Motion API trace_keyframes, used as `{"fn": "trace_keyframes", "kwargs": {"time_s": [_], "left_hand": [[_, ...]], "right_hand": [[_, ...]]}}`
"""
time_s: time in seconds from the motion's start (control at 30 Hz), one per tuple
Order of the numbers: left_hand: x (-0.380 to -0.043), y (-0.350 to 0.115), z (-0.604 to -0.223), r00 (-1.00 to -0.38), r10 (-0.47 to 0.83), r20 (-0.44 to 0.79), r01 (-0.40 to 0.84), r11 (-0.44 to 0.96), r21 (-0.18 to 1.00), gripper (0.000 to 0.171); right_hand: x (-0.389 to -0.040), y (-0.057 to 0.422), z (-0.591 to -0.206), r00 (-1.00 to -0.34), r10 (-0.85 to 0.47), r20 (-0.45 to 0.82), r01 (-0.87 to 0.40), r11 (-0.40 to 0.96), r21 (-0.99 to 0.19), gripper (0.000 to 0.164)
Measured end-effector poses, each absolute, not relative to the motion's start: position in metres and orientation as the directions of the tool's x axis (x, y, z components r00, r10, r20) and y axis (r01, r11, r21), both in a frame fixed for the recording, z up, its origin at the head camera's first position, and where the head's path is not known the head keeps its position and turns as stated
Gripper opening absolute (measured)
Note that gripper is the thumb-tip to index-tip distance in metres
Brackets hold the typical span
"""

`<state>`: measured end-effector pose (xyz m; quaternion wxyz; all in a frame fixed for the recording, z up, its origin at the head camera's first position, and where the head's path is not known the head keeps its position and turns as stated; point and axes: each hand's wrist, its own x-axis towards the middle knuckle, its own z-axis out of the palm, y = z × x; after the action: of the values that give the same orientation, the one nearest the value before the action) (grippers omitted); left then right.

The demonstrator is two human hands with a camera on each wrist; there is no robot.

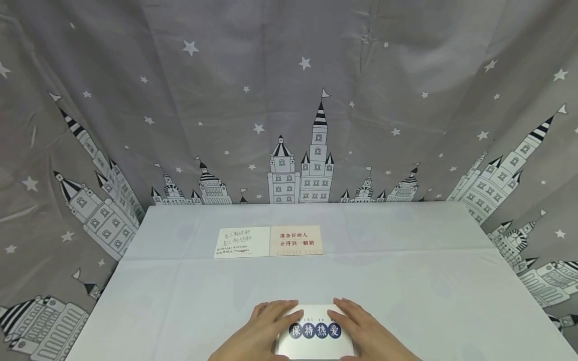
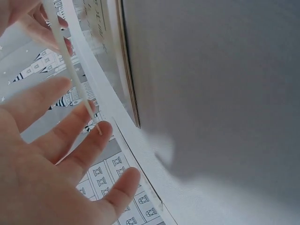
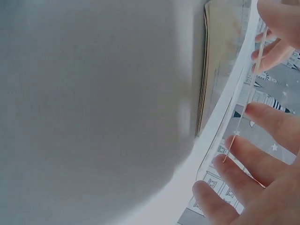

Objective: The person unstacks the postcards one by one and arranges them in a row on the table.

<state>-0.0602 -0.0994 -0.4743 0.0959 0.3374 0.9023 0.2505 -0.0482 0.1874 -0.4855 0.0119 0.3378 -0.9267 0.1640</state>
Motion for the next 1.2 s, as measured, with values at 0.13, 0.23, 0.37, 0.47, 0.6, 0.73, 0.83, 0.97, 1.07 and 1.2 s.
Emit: {"fn": "trace_keyframes", "kwargs": {"time_s": [0.13, 0.23, 0.37, 0.47, 0.6, 0.73, 0.83, 0.97, 1.07, 1.2], "left_hand": [[-0.062, -0.098, -0.474, -0.746, 0.666, 0.020, 0.583, 0.638, 0.503, 0.090], [-0.062, -0.098, -0.473, -0.738, 0.673, 0.045, 0.607, 0.632, 0.482, 0.085], [-0.063, -0.098, -0.472, -0.736, 0.674, 0.067, 0.620, 0.630, 0.468, 0.081], [-0.063, -0.097, -0.470, -0.750, 0.660, 0.044, 0.589, 0.636, 0.499, 0.080], [-0.065, -0.096, -0.468, -0.758, 0.651, 0.036, 0.570, 0.635, 0.521, 0.079], [-0.070, -0.094, -0.469, -0.725, 0.678, 0.120, 0.648, 0.613, 0.453, 0.080], [-0.074, -0.092, -0.469, -0.702, 0.692, 0.170, 0.690, 0.601, 0.403, 0.080], [-0.077, -0.089, -0.469, -0.704, 0.689, 0.169, 0.689, 0.607, 0.396, 0.080], [-0.080, -0.086, -0.468, -0.707, 0.689, 0.159, 0.685, 0.611, 0.396, 0.080], [-0.083, -0.084, -0.467, -0.703, 0.696, 0.145, 0.687, 0.612, 0.392, 0.080]], "right_hand": [[-0.048, 0.188, -0.481, -0.788, -0.610, 0.083, -0.602, 0.736, -0.310, 0.084], [-0.049, 0.189, -0.480, -0.778, -0.619, 0.107, -0.620, 0.729, -0.291, 0.081], [-0.050, 0.192, -0.477, -0.774, -0.622, 0.116, -0.626, 0.726, -0.286, 0.078], [-0.050, 0.192, -0.473, -0.794, -0.605, 0.059, -0.589, 0.741, -0.321, 0.079], [-0.051, 0.191, -0.470, -0.809, -0.587, 0.031, -0.563, 0.759, -0.326, 0.081], [-0.053, 0.193, -0.469, -0.808, -0.585, 0.070, -0.578, 0.762, -0.291, 0.083], [-0.055, 0.194, -0.468, -0.804, -0.587, 0.097, -0.588, 0.759, -0.279, 0.084], [-0.058, 0.197, -0.469, -0.787, -0.597, 0.158, -0.616, 0.744, -0.258, 0.084], [-0.060, 0.200, -0.471, -0.771, -0.604, 0.204, -0.637, 0.731, -0.243, 0.084], [-0.065, 0.203, -0.471, -0.765, -0.613, 0.200, -0.645, 0.721, -0.254, 0.083]]}}
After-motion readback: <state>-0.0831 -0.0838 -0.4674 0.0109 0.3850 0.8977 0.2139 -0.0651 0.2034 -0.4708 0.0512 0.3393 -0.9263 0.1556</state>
